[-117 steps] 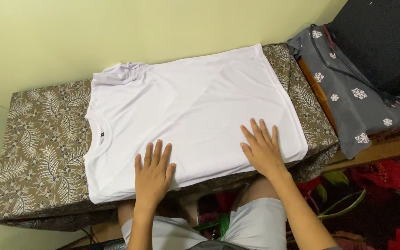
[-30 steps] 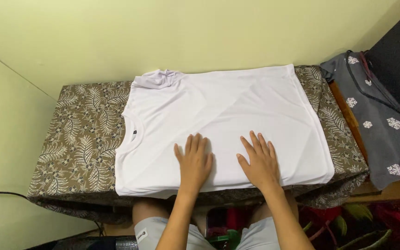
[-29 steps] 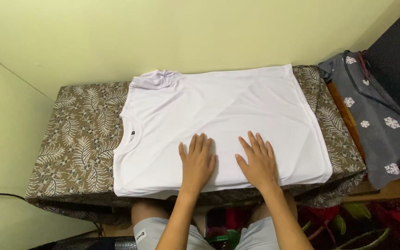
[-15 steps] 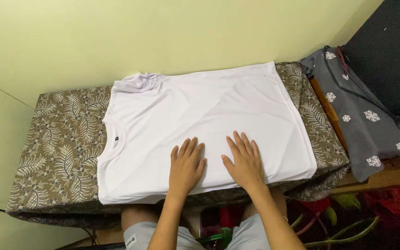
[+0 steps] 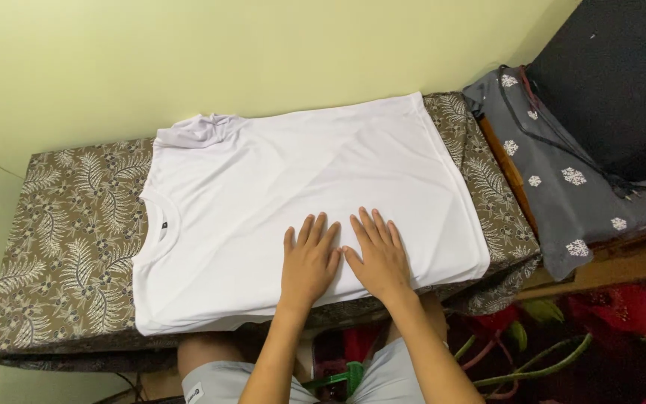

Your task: Smoothing out a white t-shirt on a flat surface in preparation for folding.

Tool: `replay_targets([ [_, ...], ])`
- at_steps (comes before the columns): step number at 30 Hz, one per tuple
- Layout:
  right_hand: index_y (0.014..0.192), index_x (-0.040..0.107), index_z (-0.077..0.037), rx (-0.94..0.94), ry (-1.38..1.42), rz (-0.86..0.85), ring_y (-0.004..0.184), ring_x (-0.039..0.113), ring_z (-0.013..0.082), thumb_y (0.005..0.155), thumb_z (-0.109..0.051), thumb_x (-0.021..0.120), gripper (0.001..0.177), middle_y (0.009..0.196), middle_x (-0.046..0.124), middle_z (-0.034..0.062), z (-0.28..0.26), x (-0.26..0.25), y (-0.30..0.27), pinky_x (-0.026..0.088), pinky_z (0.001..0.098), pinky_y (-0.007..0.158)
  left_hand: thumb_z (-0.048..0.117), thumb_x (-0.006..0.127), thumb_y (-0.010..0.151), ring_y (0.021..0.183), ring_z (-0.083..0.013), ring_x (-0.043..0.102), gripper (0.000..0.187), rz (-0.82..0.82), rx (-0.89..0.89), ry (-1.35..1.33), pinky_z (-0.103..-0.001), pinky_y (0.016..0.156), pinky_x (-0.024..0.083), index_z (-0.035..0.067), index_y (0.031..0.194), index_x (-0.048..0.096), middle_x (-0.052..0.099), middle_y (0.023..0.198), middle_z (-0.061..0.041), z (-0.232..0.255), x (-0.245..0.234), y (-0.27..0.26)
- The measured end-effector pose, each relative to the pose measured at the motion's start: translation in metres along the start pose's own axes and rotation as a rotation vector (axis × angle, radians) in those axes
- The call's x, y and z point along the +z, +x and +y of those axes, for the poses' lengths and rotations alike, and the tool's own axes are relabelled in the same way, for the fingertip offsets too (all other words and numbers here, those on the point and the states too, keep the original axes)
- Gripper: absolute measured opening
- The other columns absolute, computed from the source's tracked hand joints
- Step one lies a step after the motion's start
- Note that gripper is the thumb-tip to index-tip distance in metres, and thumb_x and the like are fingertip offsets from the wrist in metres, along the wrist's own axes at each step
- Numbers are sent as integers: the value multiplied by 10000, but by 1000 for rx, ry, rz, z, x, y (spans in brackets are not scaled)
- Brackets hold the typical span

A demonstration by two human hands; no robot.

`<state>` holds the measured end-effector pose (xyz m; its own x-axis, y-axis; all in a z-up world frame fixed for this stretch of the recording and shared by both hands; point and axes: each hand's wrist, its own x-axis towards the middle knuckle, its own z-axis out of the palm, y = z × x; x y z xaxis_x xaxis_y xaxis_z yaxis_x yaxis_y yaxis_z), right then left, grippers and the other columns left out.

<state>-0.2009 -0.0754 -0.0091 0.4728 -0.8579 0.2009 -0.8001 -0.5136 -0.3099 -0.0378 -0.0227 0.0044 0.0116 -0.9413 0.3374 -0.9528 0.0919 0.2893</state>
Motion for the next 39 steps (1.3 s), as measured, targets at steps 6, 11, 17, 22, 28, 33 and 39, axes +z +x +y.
replay_targets([
  [6,1550,383,-71,123,-119,55,1542,206,312,977,-516,510,737,1655,295,150,59,-14,-18,126,512,1230,277,629,924,1457,-281,387,484,-62,-41,-85,-525,1178,262,150,1390,595,485,1546,-75,-10,-5,-3],
  [11,1562,380,-73,244,-173,111,1552,205,306,991,-513,465,726,1667,283,142,129,-26,-37,96,528,1232,274,631,927,1460,-279,385,479,-47,-38,-91,-517,1180,258,150,1389,601,487,1547,-77,-10,-5,-2],
  [17,1575,383,-92,305,-203,119,1553,209,307,1012,-494,440,695,1680,272,130,145,-24,-48,90,561,1238,245,644,915,1435,-305,398,441,-43,-79,-64,-578,1161,253,132,1341,624,509,1511,-101,3,0,5],
  [22,1567,390,-97,300,-235,153,1542,232,315,1017,-470,436,666,1674,287,131,143,-25,-45,111,575,1226,212,645,938,1439,-296,436,399,-54,-25,-25,-647,1129,278,116,1325,629,544,1489,-84,20,20,19],
  [28,1549,424,-82,259,-237,186,1530,273,329,1007,-483,462,675,1655,328,138,144,-25,-45,150,588,1219,215,653,895,1418,-333,417,473,-25,39,-58,-637,1135,265,115,1355,613,510,1500,-124,28,15,22],
  [33,1544,438,-88,283,-234,186,1524,287,324,992,-471,474,673,1658,338,138,140,-28,-45,159,587,1217,226,633,908,1422,-334,416,476,-45,43,-15,-619,1139,274,121,1371,593,505,1511,-118,29,14,22],
  [39,1542,392,-93,354,-274,85,1531,208,320,990,-453,479,664,1654,279,121,125,-33,-40,77,667,1179,206,618,911,1412,-337,432,453,-33,42,32,-606,1133,306,111,1354,599,519,1497,-130,34,12,22],
])
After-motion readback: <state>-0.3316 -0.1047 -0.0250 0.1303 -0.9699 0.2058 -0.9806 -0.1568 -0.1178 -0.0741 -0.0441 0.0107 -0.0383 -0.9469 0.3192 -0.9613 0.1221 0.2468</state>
